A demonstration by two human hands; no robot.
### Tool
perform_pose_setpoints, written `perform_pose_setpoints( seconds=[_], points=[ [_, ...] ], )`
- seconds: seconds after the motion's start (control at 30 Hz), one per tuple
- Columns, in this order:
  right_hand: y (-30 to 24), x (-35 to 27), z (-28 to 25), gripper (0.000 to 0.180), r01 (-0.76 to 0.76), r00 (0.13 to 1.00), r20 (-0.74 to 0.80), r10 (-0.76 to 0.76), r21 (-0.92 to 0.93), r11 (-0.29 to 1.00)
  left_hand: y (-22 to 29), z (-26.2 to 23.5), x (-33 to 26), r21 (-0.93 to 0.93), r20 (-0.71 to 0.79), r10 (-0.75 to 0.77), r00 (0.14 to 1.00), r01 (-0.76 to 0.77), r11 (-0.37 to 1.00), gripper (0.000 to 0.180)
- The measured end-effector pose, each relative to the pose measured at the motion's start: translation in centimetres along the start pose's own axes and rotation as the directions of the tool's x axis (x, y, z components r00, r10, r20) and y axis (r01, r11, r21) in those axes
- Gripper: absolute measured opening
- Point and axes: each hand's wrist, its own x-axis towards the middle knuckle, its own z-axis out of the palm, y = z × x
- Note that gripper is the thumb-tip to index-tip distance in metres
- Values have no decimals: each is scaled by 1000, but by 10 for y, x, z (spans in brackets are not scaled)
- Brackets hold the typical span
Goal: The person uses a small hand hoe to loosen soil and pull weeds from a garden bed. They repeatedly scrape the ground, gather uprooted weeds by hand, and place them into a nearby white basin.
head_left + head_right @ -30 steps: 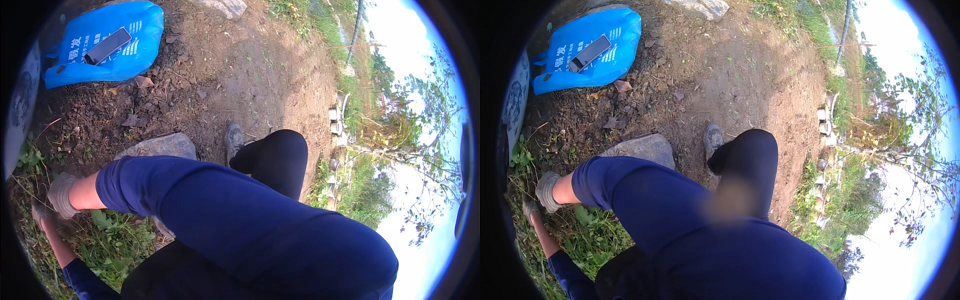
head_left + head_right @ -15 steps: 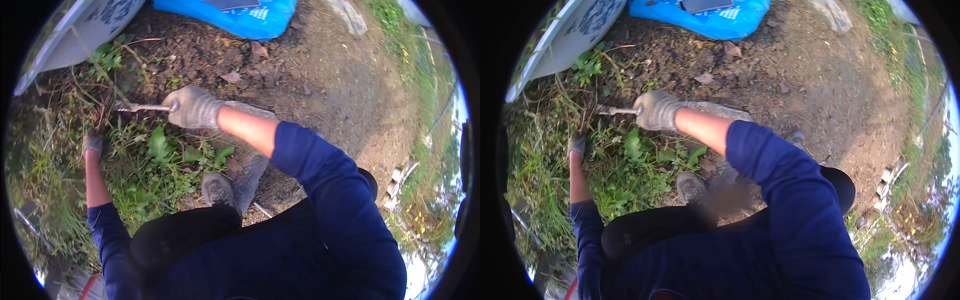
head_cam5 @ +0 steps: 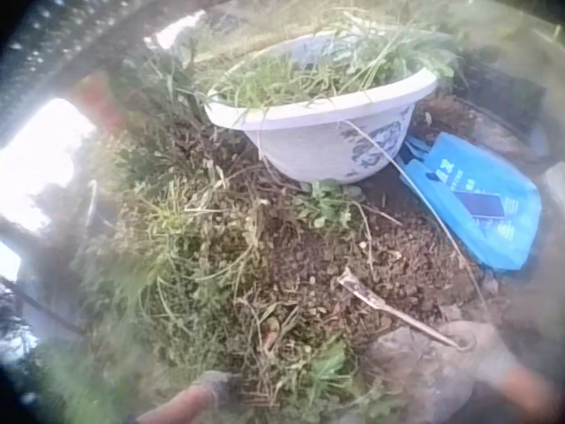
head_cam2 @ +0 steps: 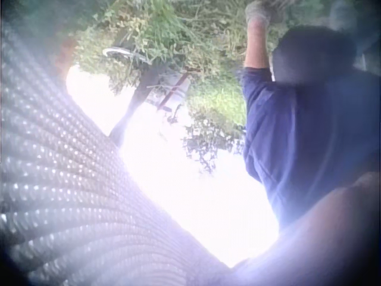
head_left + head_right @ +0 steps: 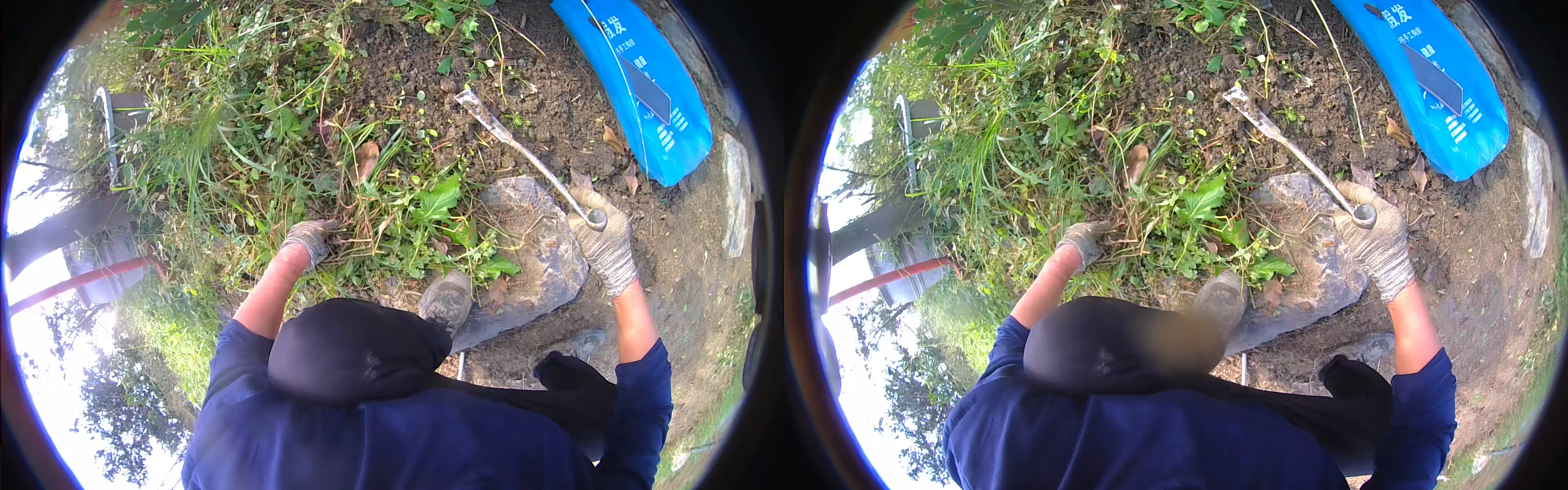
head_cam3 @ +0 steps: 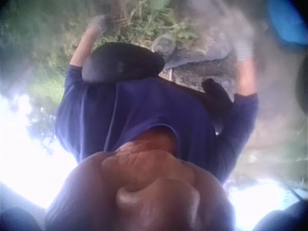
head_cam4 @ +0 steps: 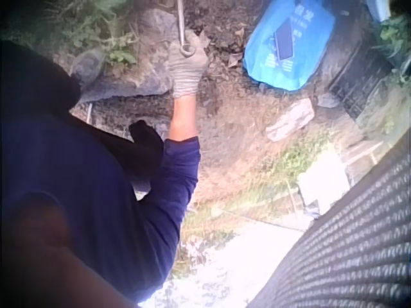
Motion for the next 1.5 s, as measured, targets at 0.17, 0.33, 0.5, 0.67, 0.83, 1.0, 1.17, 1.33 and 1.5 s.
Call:
perform_pose_setpoints(
  seconds=[0.17, 0.33, 0.5, 0.67, 0.83, 1.0, 1.17, 1.33, 1.5],
  points=[
    [-27, -9, 6, 38, -71, 974, 209, 84, -67, 995, 40, -21, -24, 259, 304, -41, 952, -41, 965, 37],
    [-72, 9, 36, 34, 113, 974, 224, -39, -326, 939, 81, -75, 8, 258, -171, 121, 978, -74, 963, 29],
    [-46, 20, 84, 34, 271, 961, 156, -228, -370, 888, 109, -108, 80, 334, -584, 270, 765, -77, 939, 52],
    [-21, -2, 125, 35, -58, 998, 35, 49, 332, 942, 113, -104, 112, 241, -432, 55, 900, 57, 969, 54],
    [-20, -15, 123, 33, -467, 881, 326, 344, 720, 513, 101, -97, 116, 137, -442, -50, 896, 123, 983, 25],
    [-21, -18, 51, 32, 89, 992, 81, -97, 100, 991, 86, -97, 120, 59, -387, 54, 921, -34, 998, 27],
    [-76, -12, 9, 36, 83, 979, 199, -38, -220, 972, 85, -96, 119, 39, -363, 41, 931, -29, 999, 28],
    [-91, 37, 58, 34, 289, 936, 334, -114, -538, 792, 85, -99, 108, 15, -333, 47, 942, -45, 999, 27],
    [-53, 24, 95, 36, 232, 968, 191, -165, -414, 880, 81, -67, 59, 94, -188, 14, 982, 4, 996, 31]
  ],
)
